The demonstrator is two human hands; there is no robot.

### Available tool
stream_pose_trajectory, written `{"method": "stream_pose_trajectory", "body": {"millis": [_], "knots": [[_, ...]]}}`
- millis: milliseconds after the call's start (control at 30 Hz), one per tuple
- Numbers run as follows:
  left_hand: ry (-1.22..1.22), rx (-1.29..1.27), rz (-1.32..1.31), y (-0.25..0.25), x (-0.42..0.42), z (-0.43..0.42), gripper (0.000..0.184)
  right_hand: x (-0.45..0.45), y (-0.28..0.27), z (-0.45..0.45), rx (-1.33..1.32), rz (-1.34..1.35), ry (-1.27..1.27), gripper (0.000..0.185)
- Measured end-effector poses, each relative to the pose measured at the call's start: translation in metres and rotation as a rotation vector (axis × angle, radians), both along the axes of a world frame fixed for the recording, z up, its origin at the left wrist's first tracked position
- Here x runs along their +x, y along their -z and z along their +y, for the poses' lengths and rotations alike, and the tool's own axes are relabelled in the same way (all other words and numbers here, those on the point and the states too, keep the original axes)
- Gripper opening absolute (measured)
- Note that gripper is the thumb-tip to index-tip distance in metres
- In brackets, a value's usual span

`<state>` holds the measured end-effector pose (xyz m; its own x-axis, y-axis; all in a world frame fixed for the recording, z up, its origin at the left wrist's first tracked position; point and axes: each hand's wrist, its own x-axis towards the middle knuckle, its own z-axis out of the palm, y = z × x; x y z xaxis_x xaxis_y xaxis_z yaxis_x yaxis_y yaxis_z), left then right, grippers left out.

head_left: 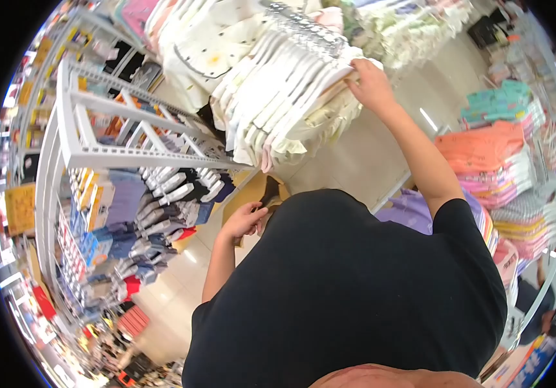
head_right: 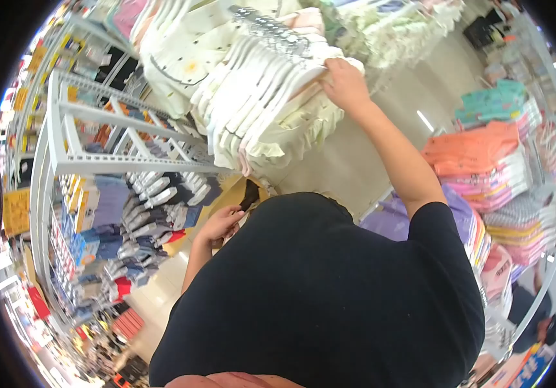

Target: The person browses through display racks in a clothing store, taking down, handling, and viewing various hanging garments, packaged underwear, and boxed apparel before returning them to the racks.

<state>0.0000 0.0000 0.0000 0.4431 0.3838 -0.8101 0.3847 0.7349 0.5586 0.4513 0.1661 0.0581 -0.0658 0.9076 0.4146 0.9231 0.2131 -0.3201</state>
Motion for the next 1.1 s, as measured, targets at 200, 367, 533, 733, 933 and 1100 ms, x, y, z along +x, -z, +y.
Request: {"method": "stream_pose_trajectory", "body": {"millis": [200,367,533,733,933,1100], "knots": [[-0.639,-0.018,-0.625,-0.005,-0.060,-0.028,0.061,-0.003,0.000,0.005,-0.028,-0.191,0.084,0.025],[-0.667,0.099,-1.297,-0.009,-0.062,-0.041,0.067,0.018,0.007,-0.016,-0.232,-0.119,0.112,0.033],[-0.858,0.474,-0.812,-0.029,-0.033,-0.045,0.068,0.029,-0.017,-0.055,0.079,0.069,-0.045,0.032],[-0.907,0.665,-0.433,-0.055,-0.001,-0.057,0.089,0.015,-0.099,-0.105,-0.016,0.280,-0.102,0.031],[-0.691,0.871,-0.201,-0.065,0.018,-0.039,0.114,-0.023,-0.146,-0.136,-0.436,0.570,-0.178,0.032],[-0.394,1.053,-0.022,-0.058,0.039,-0.025,0.077,-0.031,-0.157,-0.145,-0.547,0.801,-0.238,0.023]]}}
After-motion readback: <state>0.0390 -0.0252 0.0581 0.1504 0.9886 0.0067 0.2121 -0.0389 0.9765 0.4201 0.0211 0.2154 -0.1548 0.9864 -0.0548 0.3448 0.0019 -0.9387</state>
